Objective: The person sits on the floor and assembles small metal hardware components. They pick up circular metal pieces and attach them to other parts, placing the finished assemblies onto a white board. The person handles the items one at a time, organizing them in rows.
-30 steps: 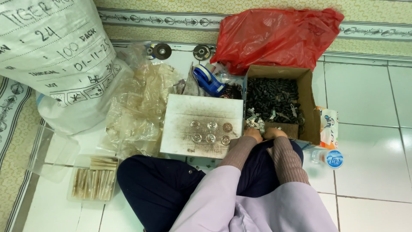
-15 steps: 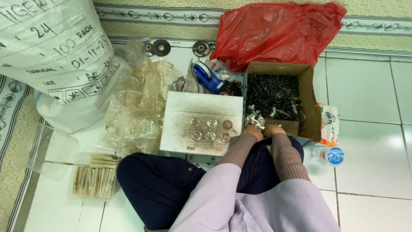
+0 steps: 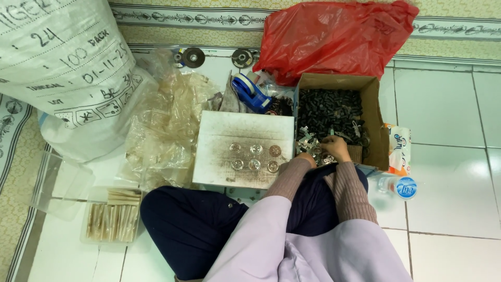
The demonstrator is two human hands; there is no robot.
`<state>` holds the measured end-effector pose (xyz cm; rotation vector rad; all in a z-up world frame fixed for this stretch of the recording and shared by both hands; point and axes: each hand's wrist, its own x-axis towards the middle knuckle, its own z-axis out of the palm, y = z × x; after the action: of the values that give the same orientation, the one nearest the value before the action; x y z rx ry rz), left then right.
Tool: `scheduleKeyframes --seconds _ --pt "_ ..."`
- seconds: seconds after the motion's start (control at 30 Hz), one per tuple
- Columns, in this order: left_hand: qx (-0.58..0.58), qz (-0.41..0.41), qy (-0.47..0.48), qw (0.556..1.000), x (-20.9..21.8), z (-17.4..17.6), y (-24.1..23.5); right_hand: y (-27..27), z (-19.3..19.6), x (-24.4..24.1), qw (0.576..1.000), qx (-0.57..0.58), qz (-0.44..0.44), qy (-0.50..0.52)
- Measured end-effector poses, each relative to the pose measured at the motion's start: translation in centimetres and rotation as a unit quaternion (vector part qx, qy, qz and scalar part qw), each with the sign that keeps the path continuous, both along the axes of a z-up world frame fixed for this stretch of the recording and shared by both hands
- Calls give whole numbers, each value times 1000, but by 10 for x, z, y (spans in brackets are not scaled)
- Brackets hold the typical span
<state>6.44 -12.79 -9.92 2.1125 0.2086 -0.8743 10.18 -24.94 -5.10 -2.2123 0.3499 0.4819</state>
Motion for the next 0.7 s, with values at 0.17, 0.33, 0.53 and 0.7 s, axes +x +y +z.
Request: scheduleKeyframes --seconds 0.17,0.33,0.53,0.7 --pt "-60 2 -26 998 5 21 10 -14 -39 17 977 191 -88 -34" --pt "-195 126 -52 971 8 50 25 -5 -14 9 968 222 -97 -62" --pt "-251 192 -109 942 11 27 23 4 12 -1 945 290 -124 -84" --pt "-267 217 -116 932 10 23 26 10 22 -9 944 288 -138 -87"
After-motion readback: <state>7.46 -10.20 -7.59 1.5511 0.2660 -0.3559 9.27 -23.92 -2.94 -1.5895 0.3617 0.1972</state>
